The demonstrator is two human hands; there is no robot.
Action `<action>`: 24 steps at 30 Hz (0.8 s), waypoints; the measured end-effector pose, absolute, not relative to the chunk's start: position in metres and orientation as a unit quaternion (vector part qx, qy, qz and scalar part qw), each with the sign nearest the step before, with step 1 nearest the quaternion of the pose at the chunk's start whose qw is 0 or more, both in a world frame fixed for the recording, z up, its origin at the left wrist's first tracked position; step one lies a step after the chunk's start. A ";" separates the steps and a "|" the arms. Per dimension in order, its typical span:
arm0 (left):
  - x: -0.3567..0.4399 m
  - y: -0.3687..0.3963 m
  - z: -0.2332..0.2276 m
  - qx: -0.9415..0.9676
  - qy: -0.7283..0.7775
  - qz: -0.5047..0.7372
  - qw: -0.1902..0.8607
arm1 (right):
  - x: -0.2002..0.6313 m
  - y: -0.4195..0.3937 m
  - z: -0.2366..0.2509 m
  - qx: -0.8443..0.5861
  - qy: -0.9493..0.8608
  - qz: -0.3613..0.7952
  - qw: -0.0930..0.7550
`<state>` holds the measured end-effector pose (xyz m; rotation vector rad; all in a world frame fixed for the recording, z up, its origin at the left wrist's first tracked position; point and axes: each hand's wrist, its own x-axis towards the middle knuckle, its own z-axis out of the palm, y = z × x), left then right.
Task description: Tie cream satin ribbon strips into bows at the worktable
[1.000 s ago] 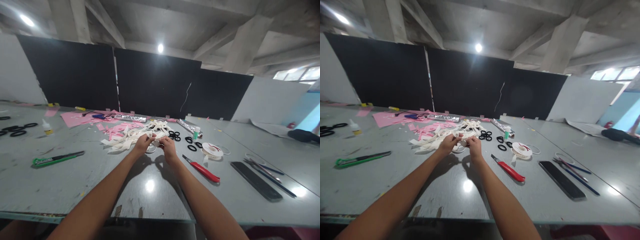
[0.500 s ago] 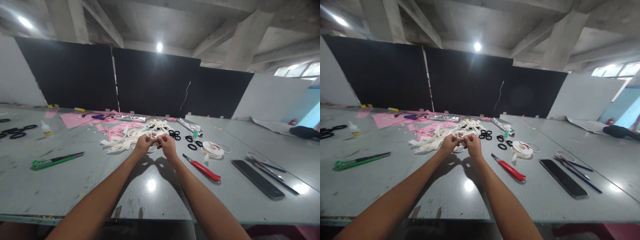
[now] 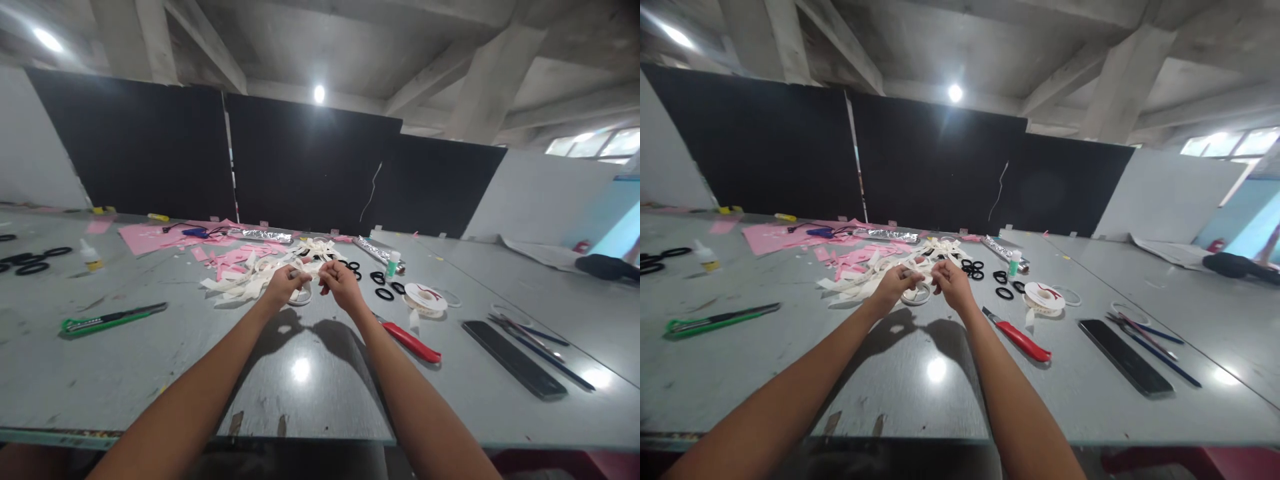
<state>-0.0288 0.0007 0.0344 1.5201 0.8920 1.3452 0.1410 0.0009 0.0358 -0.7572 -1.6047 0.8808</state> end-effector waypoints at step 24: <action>-0.036 0.009 0.022 0.741 0.361 0.466 0.322 | 0.148 0.001 0.033 -0.389 -0.796 0.259 0.384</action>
